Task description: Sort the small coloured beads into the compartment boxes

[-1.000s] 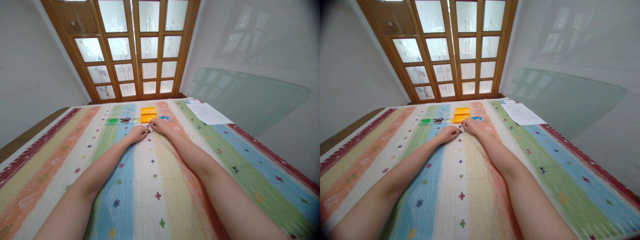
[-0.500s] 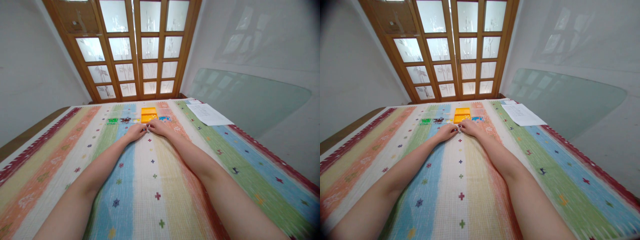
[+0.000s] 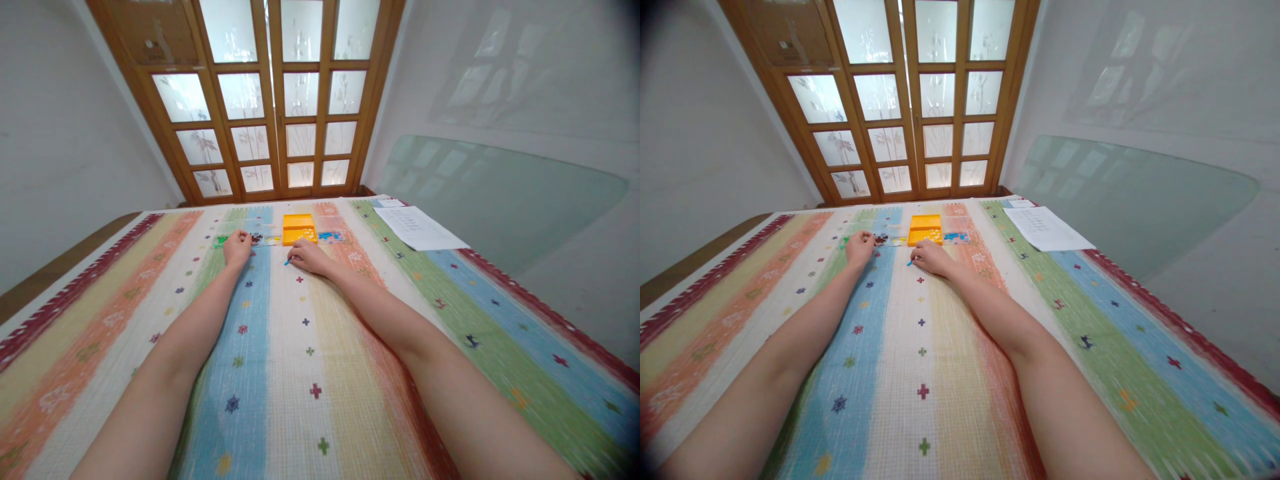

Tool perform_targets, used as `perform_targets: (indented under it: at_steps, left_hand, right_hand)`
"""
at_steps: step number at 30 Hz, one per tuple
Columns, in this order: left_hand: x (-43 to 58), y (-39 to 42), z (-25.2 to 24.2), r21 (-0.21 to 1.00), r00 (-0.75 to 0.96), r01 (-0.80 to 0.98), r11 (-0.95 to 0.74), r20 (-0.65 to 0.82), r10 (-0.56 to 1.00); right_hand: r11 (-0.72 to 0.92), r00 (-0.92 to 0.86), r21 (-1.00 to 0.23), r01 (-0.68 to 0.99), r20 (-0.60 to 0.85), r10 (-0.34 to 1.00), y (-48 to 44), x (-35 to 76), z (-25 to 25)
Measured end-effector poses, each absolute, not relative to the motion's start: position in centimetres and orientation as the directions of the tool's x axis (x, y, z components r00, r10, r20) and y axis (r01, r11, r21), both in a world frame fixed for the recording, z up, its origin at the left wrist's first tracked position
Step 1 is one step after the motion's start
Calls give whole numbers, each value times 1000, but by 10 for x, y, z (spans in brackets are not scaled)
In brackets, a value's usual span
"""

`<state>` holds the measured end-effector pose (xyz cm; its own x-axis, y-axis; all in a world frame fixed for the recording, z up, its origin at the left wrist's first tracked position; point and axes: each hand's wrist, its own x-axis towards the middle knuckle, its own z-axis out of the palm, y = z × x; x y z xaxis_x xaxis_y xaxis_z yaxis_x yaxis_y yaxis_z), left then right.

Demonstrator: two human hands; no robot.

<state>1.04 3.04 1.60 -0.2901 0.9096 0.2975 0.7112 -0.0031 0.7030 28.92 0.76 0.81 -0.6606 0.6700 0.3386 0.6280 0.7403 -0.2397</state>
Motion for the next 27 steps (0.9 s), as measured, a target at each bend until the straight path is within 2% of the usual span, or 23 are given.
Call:
perform_targets:
  at_steps: [9, 17, 22, 27]
  left_hand:
    - [-2, 37, 15, 582, -355, 808, 91, 358, 864]
    - [-7, 41, 8, 599, -338, 797, 76, 338, 879]
    - [15, 32, 10, 511, -123, 852, -110, 400, 908]
    - [53, 10, 14, 345, 231, 867, -361, 363, 902]
  right_hand:
    - [728, -624, -239, 643, 388, 679, 11, 290, 3]
    - [686, -551, -254, 682, 438, 710, 11, 299, 11]
    - [533, -313, -338, 775, 528, 790, 24, 315, 13]
    - [386, -48, -447, 807, 602, 797, 43, 342, 13]
